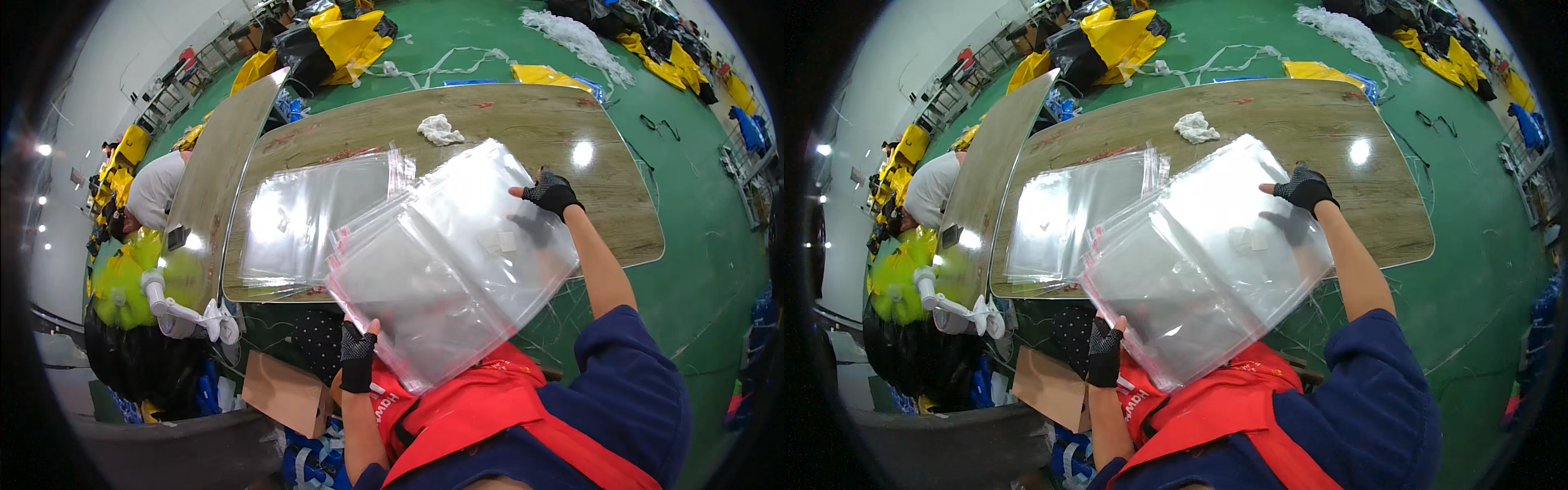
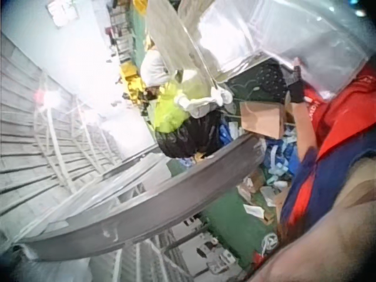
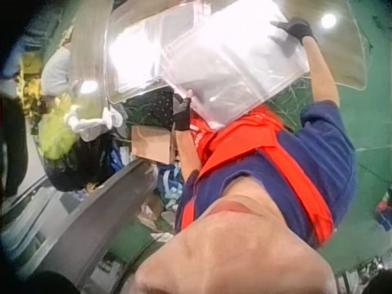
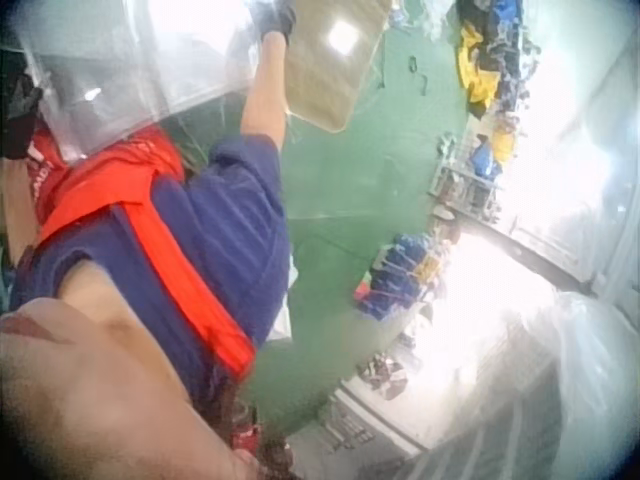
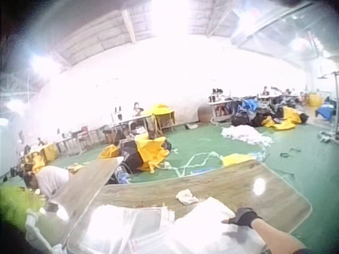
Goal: The person places small items into clear plastic bags, seals them, and stacks them on a table. They then wipe the table surface with a cloth and discard the cloth into a bin.
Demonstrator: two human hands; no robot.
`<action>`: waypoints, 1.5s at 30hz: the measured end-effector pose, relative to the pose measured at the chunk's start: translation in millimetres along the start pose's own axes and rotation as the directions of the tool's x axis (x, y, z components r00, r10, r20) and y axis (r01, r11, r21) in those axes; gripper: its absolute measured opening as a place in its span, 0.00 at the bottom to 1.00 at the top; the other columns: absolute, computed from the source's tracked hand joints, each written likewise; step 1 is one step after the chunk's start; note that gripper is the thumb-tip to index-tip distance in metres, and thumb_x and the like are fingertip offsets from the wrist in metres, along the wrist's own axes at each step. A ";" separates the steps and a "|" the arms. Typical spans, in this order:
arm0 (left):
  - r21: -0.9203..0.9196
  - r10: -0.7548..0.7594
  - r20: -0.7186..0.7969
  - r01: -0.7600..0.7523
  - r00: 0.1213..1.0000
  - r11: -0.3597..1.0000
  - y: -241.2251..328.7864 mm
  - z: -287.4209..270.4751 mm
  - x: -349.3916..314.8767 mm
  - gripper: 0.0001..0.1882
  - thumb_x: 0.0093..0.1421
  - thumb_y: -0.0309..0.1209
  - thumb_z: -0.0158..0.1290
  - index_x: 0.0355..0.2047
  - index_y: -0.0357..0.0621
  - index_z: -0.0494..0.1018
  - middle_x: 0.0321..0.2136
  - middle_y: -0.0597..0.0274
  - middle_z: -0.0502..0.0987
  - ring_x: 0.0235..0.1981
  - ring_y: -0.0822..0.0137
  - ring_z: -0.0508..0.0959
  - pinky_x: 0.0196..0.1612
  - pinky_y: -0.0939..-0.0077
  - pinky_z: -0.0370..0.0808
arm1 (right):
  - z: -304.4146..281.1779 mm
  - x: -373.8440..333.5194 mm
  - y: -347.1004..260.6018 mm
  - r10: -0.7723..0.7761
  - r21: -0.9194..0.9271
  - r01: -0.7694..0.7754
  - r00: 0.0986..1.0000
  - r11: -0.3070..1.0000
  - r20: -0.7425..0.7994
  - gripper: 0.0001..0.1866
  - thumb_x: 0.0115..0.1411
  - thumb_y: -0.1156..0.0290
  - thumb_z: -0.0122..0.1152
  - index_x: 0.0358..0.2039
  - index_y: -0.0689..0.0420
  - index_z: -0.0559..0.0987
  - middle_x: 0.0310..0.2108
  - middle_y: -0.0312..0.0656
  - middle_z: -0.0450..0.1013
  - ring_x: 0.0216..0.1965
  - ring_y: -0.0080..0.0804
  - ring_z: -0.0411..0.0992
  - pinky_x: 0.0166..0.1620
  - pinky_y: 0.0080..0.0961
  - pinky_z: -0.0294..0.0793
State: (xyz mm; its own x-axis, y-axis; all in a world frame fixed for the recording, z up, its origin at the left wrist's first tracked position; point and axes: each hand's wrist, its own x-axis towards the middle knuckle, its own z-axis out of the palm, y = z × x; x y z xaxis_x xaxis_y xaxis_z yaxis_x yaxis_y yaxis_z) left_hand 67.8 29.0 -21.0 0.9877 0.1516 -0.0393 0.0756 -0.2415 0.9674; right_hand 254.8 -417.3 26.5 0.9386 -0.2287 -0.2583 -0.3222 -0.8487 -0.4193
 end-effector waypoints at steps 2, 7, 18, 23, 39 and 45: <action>-0.132 -0.036 0.098 0.049 0.995 0.990 8.9 1.1 4.3 0.28 0.54 0.31 0.57 0.52 0.34 0.61 0.44 0.57 0.68 0.43 0.65 0.69 0.47 0.73 0.67 | 3.4 6.2 -9.8 -0.067 -0.080 0.071 0.996 0.994 0.056 0.58 0.29 0.28 0.61 0.48 0.70 0.70 0.46 0.59 0.69 0.47 0.48 0.69 0.49 0.32 0.68; -0.319 -0.360 0.142 0.387 0.922 0.865 12.8 -4.0 18.4 0.20 0.53 0.33 0.58 0.44 0.37 0.68 0.32 0.67 0.70 0.33 0.75 0.69 0.36 0.81 0.67 | 4.8 2.5 -10.2 -0.302 0.078 0.293 0.941 0.953 0.155 0.43 0.33 0.40 0.69 0.44 0.60 0.75 0.40 0.53 0.74 0.43 0.45 0.72 0.46 0.32 0.68; -0.325 -0.273 0.210 0.331 0.939 0.886 44.9 10.4 31.5 0.26 0.49 0.41 0.61 0.45 0.37 0.70 0.34 0.67 0.72 0.35 0.74 0.70 0.38 0.77 0.67 | 16.1 10.2 16.9 -0.319 0.481 0.243 0.944 0.842 0.082 0.33 0.40 0.57 0.70 0.46 0.62 0.72 0.38 0.47 0.73 0.41 0.34 0.70 0.45 0.29 0.68; -0.172 -0.244 0.115 0.261 0.963 0.950 23.1 18.5 24.2 0.16 0.49 0.35 0.62 0.33 0.36 0.75 0.21 0.71 0.73 0.22 0.76 0.69 0.27 0.80 0.67 | 8.1 -4.0 5.9 -0.374 0.294 0.396 0.918 0.870 -0.132 0.19 0.46 0.60 0.64 0.36 0.58 0.78 0.30 0.46 0.76 0.34 0.40 0.73 0.40 0.31 0.70; 0.451 0.244 0.451 -0.455 0.859 0.768 121.1 26.9 72.7 0.16 0.57 0.34 0.51 0.42 0.37 0.72 0.35 0.48 0.76 0.36 0.58 0.78 0.39 0.72 0.72 | 45.4 -150.1 62.3 0.061 0.408 0.462 0.600 0.787 -0.797 0.32 0.54 0.59 0.61 0.53 0.61 0.62 0.49 0.46 0.63 0.49 0.36 0.63 0.52 0.31 0.62; 0.643 0.039 0.660 -0.591 0.750 0.487 89.5 144.9 204.1 0.53 0.47 0.64 0.50 0.56 0.27 0.54 0.55 0.38 0.61 0.57 0.50 0.62 0.57 0.66 0.60 | 150.8 -237.3 64.7 0.368 0.943 0.261 0.872 0.205 -0.322 0.32 0.59 0.54 0.55 0.55 0.62 0.58 0.51 0.45 0.62 0.49 0.32 0.63 0.52 0.30 0.64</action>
State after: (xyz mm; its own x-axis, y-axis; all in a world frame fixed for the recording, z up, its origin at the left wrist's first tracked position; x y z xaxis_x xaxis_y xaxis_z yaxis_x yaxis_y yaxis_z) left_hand 296.1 -100.5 21.4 0.8343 -0.5286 -0.1564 -0.4592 -0.8234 0.3335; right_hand -7.4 -346.1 -70.6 0.7400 -0.6652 -0.0998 0.0624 0.2157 -0.9745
